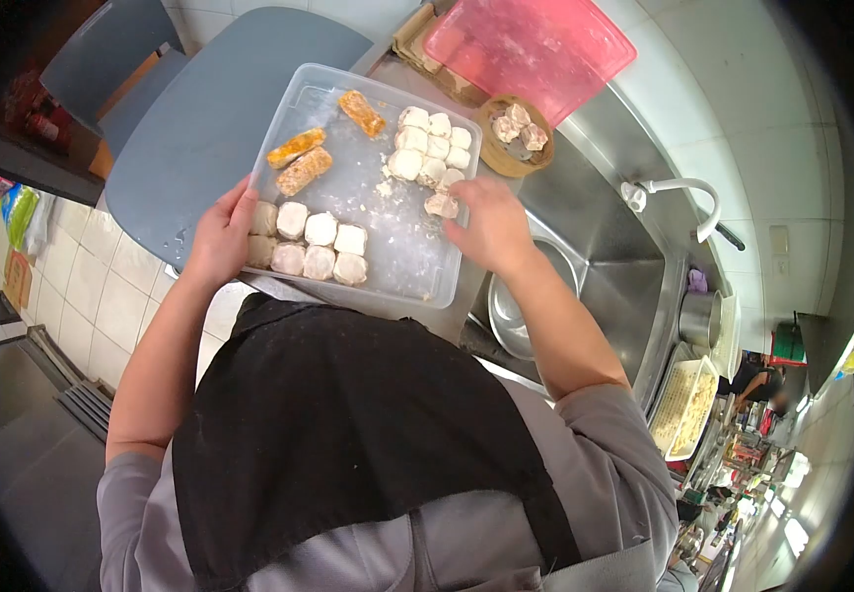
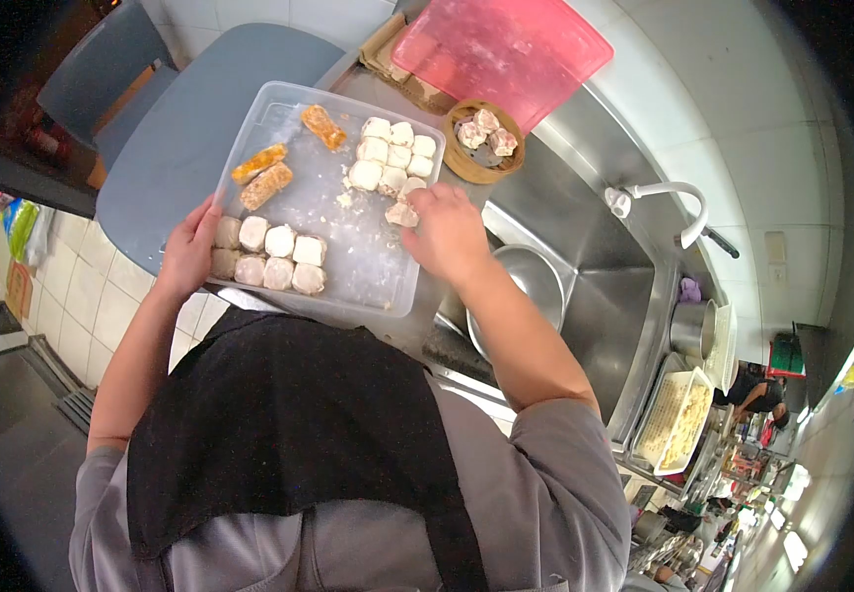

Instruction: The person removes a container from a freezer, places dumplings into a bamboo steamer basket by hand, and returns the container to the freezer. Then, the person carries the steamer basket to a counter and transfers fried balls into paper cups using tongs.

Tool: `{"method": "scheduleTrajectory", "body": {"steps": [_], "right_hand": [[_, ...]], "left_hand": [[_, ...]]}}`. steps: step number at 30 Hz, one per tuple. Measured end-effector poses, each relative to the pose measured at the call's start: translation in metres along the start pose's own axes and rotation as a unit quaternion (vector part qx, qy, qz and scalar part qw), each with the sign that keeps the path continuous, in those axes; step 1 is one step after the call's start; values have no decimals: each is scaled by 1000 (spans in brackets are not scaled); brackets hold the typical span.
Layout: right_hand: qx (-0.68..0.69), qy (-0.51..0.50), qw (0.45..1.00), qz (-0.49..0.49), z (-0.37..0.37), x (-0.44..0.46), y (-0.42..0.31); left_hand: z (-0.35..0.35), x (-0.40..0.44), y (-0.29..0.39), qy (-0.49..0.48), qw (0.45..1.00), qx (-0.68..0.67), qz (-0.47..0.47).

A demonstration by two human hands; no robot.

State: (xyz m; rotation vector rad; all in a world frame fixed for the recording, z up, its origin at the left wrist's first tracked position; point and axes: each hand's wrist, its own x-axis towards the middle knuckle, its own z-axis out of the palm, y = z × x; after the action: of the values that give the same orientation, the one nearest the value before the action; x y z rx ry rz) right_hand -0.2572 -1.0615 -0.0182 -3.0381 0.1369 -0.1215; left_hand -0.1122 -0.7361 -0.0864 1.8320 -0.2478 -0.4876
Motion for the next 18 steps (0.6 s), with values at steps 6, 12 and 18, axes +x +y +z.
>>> {"method": "scheduleTrajectory", "body": {"steps": [6, 12, 18], "right_hand": [[-17, -25, 1000, -9, 12, 6, 2], [-36, -14, 999, -18, 19, -4, 1], [-51, -5, 999, -13, 11, -2, -10]], "left_hand": [[-1, -3, 5, 4, 1000, 11, -4], [0, 2, -8, 2, 1000, -11, 2], [-1, -1, 0, 1, 1000, 7, 4]]}}
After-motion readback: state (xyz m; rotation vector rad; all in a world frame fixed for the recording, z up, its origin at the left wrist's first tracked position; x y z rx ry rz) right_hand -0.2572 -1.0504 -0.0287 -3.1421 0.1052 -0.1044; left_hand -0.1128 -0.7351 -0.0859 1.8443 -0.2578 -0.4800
